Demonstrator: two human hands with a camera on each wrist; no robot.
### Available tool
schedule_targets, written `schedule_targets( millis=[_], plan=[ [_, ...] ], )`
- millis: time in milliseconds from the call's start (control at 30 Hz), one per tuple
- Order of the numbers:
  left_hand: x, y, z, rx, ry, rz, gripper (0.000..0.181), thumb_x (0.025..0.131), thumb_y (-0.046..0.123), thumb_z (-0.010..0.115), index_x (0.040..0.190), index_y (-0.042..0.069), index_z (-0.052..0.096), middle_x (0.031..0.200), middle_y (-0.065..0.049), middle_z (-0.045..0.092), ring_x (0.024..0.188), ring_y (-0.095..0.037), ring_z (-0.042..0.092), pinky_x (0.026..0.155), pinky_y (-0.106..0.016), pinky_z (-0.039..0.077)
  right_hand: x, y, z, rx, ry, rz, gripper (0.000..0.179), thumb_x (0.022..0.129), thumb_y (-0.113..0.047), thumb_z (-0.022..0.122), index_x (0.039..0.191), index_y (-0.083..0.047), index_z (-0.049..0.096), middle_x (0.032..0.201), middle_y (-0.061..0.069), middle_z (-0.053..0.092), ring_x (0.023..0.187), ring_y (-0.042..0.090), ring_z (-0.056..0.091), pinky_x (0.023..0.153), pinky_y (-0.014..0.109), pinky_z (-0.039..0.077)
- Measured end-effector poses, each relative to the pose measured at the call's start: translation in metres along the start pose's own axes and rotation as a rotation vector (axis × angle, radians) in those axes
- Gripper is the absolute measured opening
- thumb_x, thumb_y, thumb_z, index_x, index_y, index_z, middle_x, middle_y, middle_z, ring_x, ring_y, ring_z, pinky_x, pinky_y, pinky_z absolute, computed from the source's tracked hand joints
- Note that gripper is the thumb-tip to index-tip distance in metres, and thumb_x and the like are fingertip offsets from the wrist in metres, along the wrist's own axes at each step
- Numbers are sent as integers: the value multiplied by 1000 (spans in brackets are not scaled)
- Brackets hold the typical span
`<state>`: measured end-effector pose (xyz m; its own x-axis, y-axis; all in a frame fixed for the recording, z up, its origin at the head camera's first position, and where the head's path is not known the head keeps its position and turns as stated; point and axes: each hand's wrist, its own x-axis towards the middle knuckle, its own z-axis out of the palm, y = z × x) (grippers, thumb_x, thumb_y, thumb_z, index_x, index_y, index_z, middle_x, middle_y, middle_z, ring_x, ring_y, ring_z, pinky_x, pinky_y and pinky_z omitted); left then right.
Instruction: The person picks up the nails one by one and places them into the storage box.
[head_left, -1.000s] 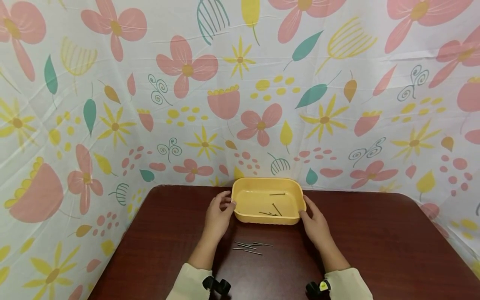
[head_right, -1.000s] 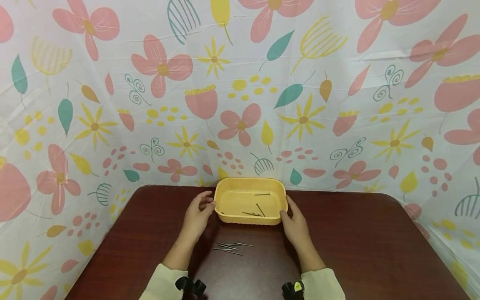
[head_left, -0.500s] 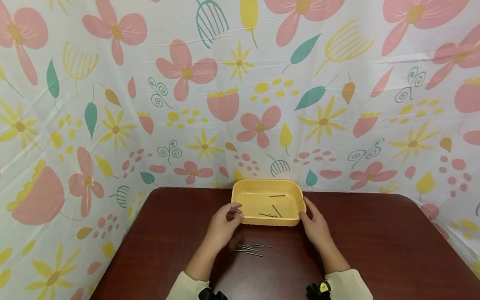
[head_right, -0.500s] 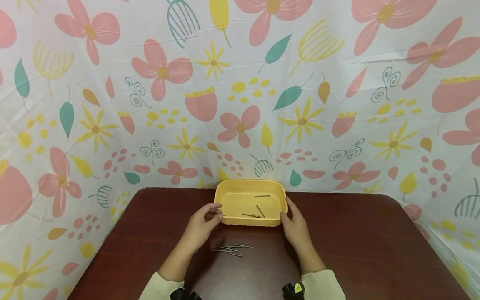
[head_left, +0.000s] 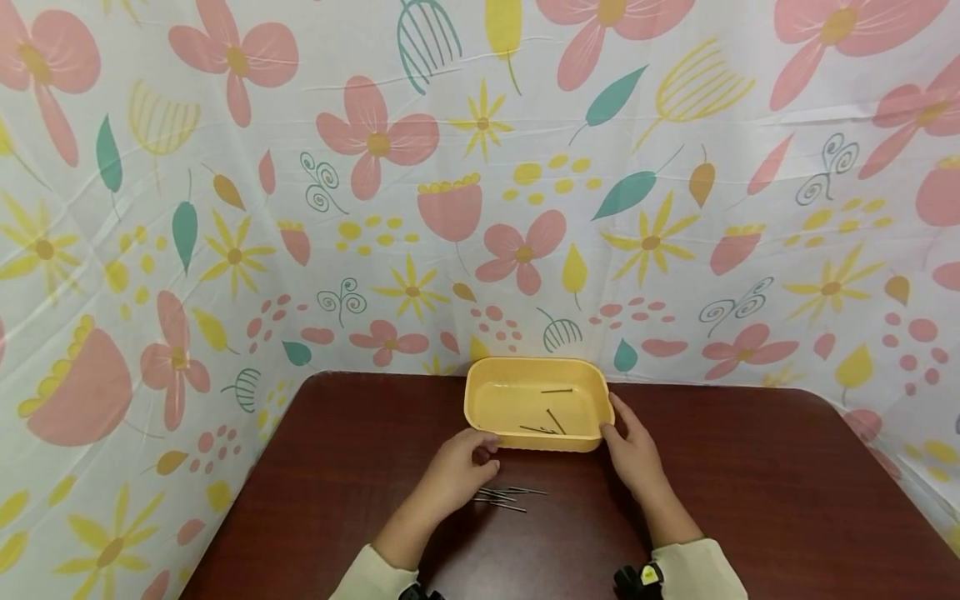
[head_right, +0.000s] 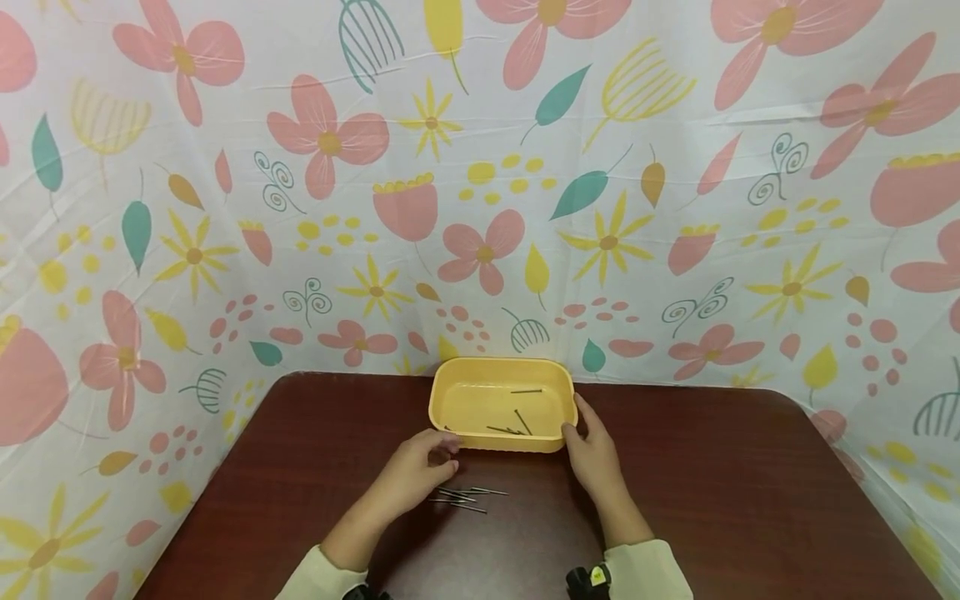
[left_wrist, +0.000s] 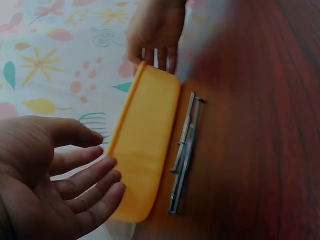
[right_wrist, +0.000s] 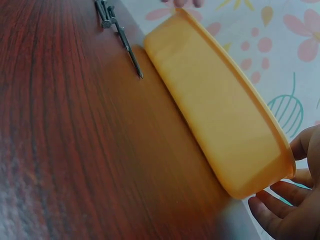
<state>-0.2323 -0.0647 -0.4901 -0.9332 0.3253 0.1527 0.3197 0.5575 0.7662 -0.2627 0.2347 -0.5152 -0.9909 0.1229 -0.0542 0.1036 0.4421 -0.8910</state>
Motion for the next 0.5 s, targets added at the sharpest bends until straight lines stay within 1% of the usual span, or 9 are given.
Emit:
schedule_targets(
  millis=[100,167,333,500],
  plan=[
    [-1,-2,2,90,-49,6,26,89,10,74,115,5,72,107,-6,68,96,-20,66,83,-29,53,0,0,0,-2,1,-3,61,106,-24,46,163,-20,24,168,14,24,156,37,16,123,61,16],
    [-2,-4,2,129,-71,5,25,88,11,76,112,5,73,106,-5,68,97,-20,66,83,-31,53,0,0,0,-4,1,-8,61,106,-23,46,163,-20,24,168,15,24,156,37,16,123,61,17],
    [-3,-7,4,206,-92,12,20,86,13,79,105,9,75,102,-1,67,95,-16,63,84,-31,52,0,1,-1,-7,-2,-19,61,106,-23,46,163,-21,23,168,15,23,156,38,16,123,62,17],
    [-4,-11,7,286,-105,55,15,83,13,80,98,12,77,97,0,67,90,-14,59,82,-29,50,0,1,-1,0,-2,-19,61,106,-23,46,163,-20,23,168,15,23,156,38,16,123,62,17]
  ],
)
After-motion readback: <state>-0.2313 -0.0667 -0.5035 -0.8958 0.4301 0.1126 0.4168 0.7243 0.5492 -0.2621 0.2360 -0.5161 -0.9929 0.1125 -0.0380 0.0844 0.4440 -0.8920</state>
